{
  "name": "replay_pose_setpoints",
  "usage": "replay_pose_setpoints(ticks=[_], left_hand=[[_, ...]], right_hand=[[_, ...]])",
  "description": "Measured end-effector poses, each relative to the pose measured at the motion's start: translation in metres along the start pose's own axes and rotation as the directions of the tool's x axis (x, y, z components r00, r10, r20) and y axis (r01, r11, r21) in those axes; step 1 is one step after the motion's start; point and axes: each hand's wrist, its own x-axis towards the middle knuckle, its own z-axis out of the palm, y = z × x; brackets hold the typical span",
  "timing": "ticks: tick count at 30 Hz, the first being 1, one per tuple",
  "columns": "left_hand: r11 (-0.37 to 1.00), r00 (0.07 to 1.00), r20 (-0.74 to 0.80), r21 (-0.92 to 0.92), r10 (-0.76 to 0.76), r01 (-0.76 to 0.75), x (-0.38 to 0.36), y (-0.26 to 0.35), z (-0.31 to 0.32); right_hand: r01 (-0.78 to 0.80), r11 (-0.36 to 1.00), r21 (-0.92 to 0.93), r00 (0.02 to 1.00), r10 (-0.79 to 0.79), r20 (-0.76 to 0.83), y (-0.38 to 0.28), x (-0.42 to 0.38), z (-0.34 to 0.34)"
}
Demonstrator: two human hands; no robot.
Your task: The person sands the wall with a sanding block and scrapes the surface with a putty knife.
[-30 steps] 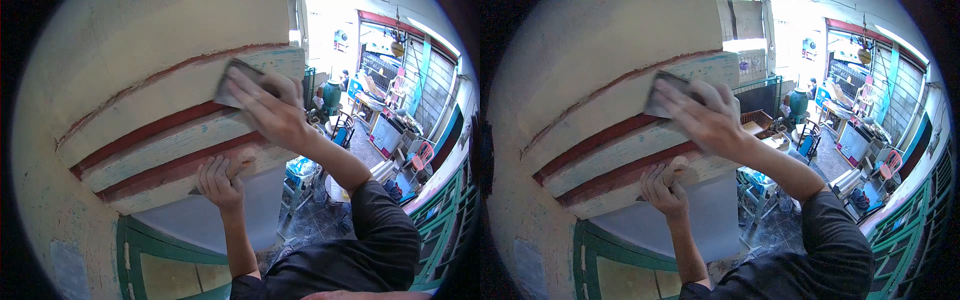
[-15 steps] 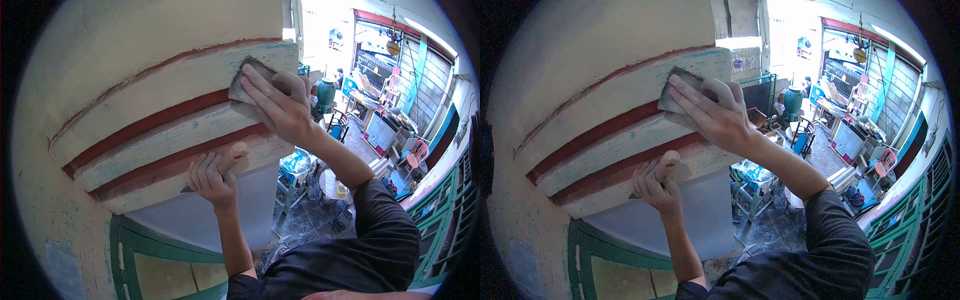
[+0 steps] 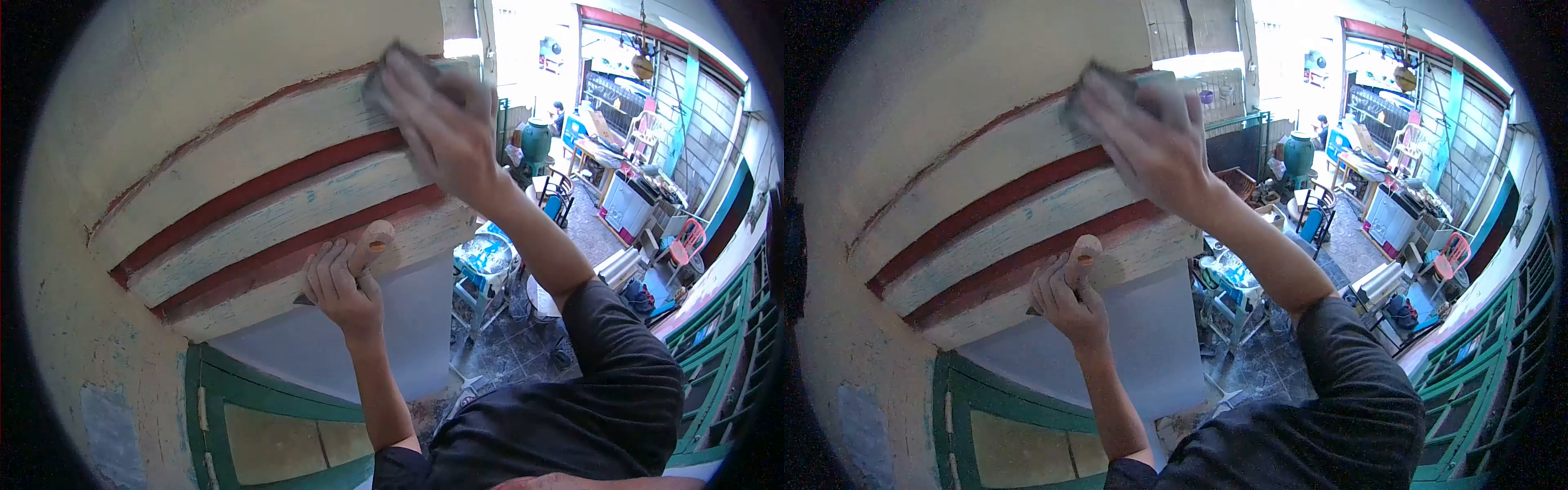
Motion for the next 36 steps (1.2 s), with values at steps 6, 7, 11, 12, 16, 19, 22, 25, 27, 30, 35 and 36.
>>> replay_pose_setpoints(ticks=[6, 7, 11, 12, 16, 19, 22, 25, 27, 30, 35, 36], left_hand=[[1.000, 1.000, -0.010, -0.014, -0.001, 0.001, 0.003, 0.002, -0.001], [1.000, 1.000, -0.002, -0.021, -0.020, 0.020, 0.003, 0.004, -0.002], [0.998, 0.999, 0.018, -0.047, -0.039, 0.040, 0.003, 0.003, -0.001], [0.998, 0.999, 0.022, -0.051, -0.035, 0.036, 0.004, 0.003, 0.000], [0.999, 0.999, 0.010, -0.029, -0.034, 0.034, 0.002, 0.002, 0.001], [0.999, 0.999, 0.009, -0.024, -0.032, 0.032, 0.001, 0.004, 0.000], [0.999, 0.999, 0.024, -0.016, -0.027, 0.027, 0.002, 0.001, -0.002], [0.999, 0.999, 0.034, -0.040, -0.020, 0.021, 0.005, 0.004, -0.004], [0.999, 0.999, 0.031, -0.047, -0.019, 0.020, 0.006, 0.004, -0.003], [0.997, 0.999, 0.011, -0.075, -0.032, 0.033, 0.002, 0.001, 0.000], [0.996, 1.000, 0.014, -0.087, -0.015, 0.017, 0.001, -0.002, 0.001], [0.996, 1.000, 0.015, -0.091, -0.013, 0.015, 0.002, -0.001, 0.001]], right_hand=[[-0.128, 0.991, -0.049, 0.989, 0.124, -0.084, -0.018, -0.018, 0.000], [-0.130, 0.989, -0.071, 0.991, 0.128, -0.035, -0.014, -0.037, -0.003], [-0.093, 0.992, -0.088, 0.990, 0.083, -0.111, 0.008, -0.011, 0.001], [-0.145, 0.984, -0.106, 0.987, 0.137, -0.081, 0.009, 0.008, -0.005], [-0.210, 0.974, -0.083, 0.969, 0.196, -0.148, -0.002, -0.005, 0.005], [-0.189, 0.979, -0.073, 0.982, 0.189, -0.010, -0.026, -0.047, -0.003], [-0.169, 0.984, -0.060, 0.982, 0.163, -0.100, 0.008, -0.015, -0.002], [-0.229, 0.970, -0.084, 0.961, 0.211, -0.181, 0.018, 0.006, -0.007], [-0.223, 0.974, -0.035, 0.961, 0.214, -0.173, 0.008, -0.012, -0.007], [-0.196, 0.978, -0.077, 0.980, 0.198, 0.020, -0.019, -0.065, -0.024], [-0.332, 0.942, 0.037, 0.926, 0.318, 0.205, -0.029, -0.107, -0.075], [-0.430, 0.895, 0.120, 0.886, 0.393, 0.246, -0.029, -0.118, -0.083]])
